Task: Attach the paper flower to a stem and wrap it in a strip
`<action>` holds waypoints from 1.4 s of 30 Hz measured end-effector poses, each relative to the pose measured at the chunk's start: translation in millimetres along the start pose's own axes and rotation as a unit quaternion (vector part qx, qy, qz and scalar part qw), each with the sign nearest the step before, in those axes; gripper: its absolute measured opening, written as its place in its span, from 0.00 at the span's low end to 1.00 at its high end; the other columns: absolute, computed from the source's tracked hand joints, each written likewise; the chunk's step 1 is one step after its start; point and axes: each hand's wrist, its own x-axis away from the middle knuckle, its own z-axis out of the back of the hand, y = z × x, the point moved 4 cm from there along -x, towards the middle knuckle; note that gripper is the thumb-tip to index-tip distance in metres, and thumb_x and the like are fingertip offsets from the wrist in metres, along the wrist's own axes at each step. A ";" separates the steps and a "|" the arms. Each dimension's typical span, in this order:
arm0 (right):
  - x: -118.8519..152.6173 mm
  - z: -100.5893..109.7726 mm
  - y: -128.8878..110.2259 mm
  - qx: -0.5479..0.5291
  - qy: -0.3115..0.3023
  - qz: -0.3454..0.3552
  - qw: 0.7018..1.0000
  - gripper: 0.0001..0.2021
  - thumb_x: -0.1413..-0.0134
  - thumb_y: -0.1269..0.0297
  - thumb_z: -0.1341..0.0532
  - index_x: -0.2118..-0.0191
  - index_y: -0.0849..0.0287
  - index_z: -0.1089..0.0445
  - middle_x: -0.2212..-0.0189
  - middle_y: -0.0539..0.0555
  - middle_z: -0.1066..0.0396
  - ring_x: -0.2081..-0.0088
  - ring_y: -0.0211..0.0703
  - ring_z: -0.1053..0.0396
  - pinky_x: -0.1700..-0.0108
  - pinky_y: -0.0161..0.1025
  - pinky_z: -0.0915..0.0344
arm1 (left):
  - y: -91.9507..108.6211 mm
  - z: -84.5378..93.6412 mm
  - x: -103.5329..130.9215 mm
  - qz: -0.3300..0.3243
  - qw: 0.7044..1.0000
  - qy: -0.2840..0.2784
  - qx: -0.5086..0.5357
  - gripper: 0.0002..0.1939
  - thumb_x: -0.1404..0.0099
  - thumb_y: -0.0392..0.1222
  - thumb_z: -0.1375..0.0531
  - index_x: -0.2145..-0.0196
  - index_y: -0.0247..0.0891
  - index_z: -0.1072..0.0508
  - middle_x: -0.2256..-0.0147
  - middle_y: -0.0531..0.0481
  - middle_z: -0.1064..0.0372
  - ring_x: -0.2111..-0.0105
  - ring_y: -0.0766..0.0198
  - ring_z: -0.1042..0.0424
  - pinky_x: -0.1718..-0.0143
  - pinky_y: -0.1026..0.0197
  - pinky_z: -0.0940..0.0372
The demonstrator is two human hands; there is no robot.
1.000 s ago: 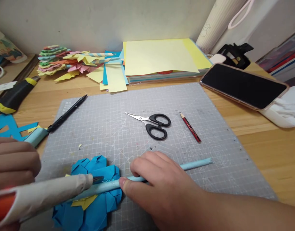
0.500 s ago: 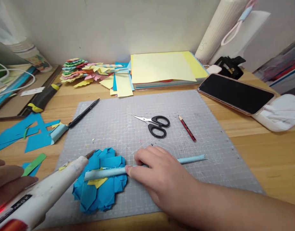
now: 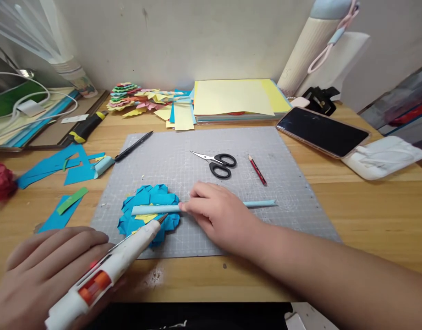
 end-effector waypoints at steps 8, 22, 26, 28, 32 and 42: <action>0.5 0.3 0.4 0.002 0.000 0.011 1.000 0.13 0.36 0.73 0.48 0.60 0.64 0.26 0.67 0.57 0.35 0.65 0.42 0.39 0.63 0.39 0.41 | 7.0 -5.8 6.4 -0.005 1.000 0.007 -0.026 0.11 0.38 0.42 0.49 0.66 0.49 0.27 0.65 0.51 0.24 0.63 0.50 0.28 0.60 0.46 0.40; 1.2 0.0 3.0 -0.002 0.014 0.022 1.000 0.12 0.37 0.73 0.47 0.61 0.62 0.26 0.68 0.56 0.35 0.65 0.43 0.38 0.64 0.39 0.41 | 6.6 -4.3 0.7 -0.069 0.996 0.002 -0.049 0.04 0.37 0.43 0.47 0.68 0.46 0.33 0.68 0.51 0.28 0.65 0.53 0.33 0.63 0.51 0.45; 1.6 0.8 2.4 -0.003 0.012 0.018 1.000 0.12 0.37 0.73 0.47 0.61 0.62 0.26 0.68 0.56 0.35 0.65 0.43 0.38 0.64 0.39 0.40 | 6.1 -3.7 2.3 -0.076 0.996 0.003 -0.048 0.04 0.38 0.42 0.47 0.68 0.46 0.33 0.68 0.50 0.29 0.65 0.53 0.33 0.63 0.50 0.45; 1.1 1.1 2.1 -0.002 0.015 0.020 1.000 0.12 0.37 0.73 0.47 0.61 0.62 0.26 0.68 0.56 0.35 0.66 0.42 0.38 0.64 0.39 0.41 | 5.7 -3.9 2.4 -0.072 0.996 0.001 -0.048 0.03 0.38 0.43 0.46 0.68 0.47 0.33 0.69 0.51 0.29 0.66 0.53 0.33 0.64 0.50 0.45; -0.2 0.9 2.3 -0.003 0.020 0.025 0.999 0.12 0.38 0.74 0.47 0.61 0.63 0.26 0.69 0.55 0.35 0.66 0.42 0.38 0.65 0.38 0.41 | 5.3 -5.6 0.3 -0.047 0.998 0.001 -0.046 0.05 0.37 0.44 0.48 0.70 0.50 0.33 0.70 0.53 0.29 0.67 0.53 0.32 0.64 0.48 0.45; 0.2 1.3 3.0 -0.001 0.017 0.024 1.000 0.12 0.37 0.73 0.47 0.60 0.63 0.26 0.69 0.56 0.36 0.66 0.42 0.39 0.65 0.39 0.41 | 3.3 -6.0 0.8 -0.051 0.997 0.004 -0.054 0.05 0.38 0.44 0.47 0.71 0.50 0.33 0.72 0.54 0.29 0.69 0.54 0.32 0.66 0.49 0.45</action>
